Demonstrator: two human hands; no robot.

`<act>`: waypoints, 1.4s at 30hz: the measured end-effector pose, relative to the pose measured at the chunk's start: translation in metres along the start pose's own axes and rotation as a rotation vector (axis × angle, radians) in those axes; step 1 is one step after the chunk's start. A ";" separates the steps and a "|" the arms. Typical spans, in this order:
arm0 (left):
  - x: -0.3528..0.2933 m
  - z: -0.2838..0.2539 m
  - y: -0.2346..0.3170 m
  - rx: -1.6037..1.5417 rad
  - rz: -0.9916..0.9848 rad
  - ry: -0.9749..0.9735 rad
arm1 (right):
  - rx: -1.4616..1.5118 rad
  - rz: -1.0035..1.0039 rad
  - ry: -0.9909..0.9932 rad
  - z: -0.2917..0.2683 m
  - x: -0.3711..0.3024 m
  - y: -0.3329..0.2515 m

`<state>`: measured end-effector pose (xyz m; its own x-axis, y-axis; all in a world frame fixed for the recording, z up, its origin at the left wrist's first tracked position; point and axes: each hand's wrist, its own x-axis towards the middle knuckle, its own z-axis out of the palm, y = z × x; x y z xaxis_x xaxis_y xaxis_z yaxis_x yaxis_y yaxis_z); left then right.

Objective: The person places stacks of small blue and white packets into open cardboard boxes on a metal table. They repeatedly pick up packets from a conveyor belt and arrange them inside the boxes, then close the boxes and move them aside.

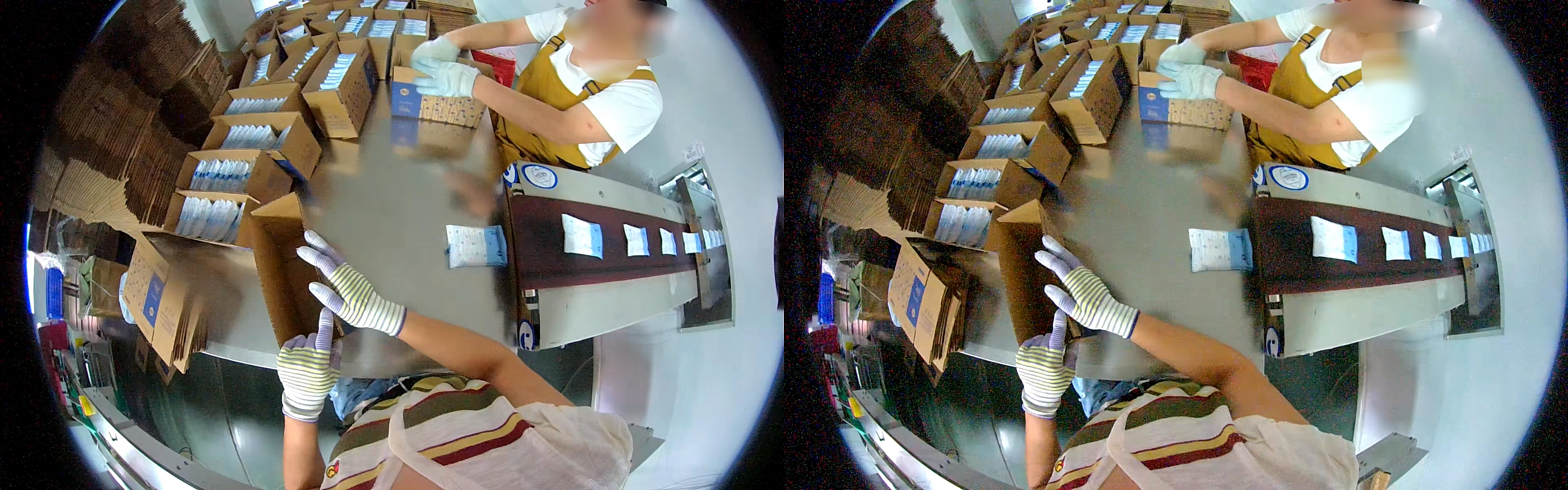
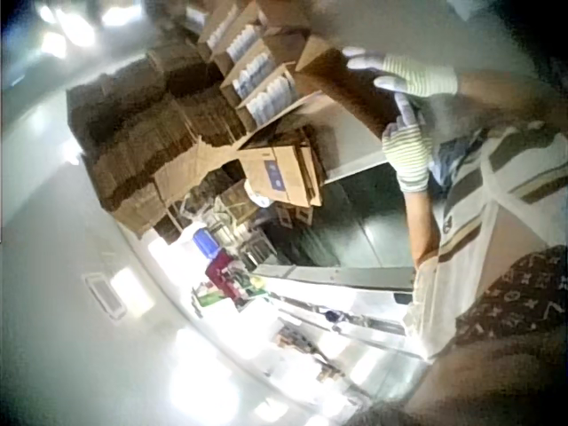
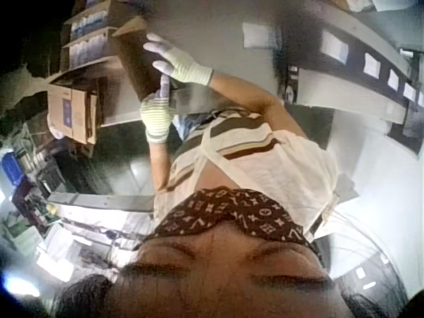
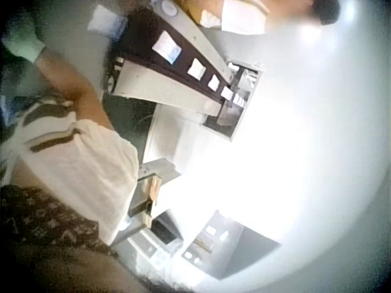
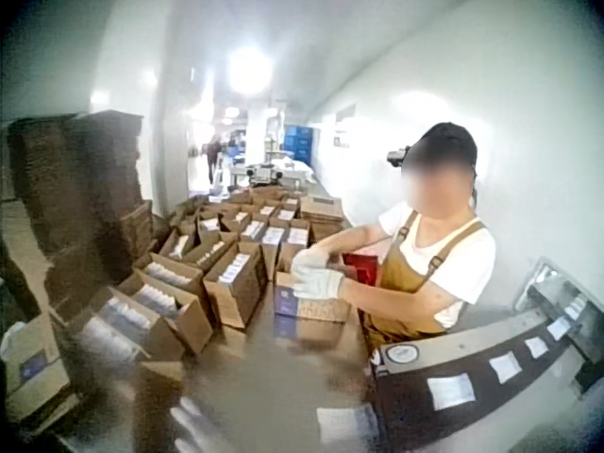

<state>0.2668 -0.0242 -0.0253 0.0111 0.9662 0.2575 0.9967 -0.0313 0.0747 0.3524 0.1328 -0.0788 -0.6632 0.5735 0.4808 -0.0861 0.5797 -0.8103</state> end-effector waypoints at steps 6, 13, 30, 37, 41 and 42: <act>0.003 -0.002 0.000 -0.012 0.006 0.022 | -0.023 -0.035 -0.037 -0.003 0.003 0.004; 0.004 -0.002 0.001 -0.029 0.015 0.036 | 0.033 -0.007 -0.034 0.000 0.001 0.008; 0.004 -0.002 0.003 -0.009 -0.009 0.000 | -0.016 -0.032 -0.045 0.000 0.001 0.011; 0.002 -0.002 0.002 -0.015 -0.007 0.012 | -0.019 -0.014 -0.034 -0.009 0.005 -0.003; 0.004 -0.006 0.002 -0.011 0.000 -0.006 | -0.059 -0.027 -0.002 -0.010 0.009 -0.009; 0.005 -0.008 0.003 -0.019 0.003 -0.012 | -0.059 -0.031 -0.001 -0.008 0.010 -0.009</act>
<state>0.2688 -0.0215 -0.0160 0.0156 0.9690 0.2464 0.9950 -0.0394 0.0922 0.3527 0.1382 -0.0645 -0.6616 0.5544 0.5049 -0.0623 0.6304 -0.7738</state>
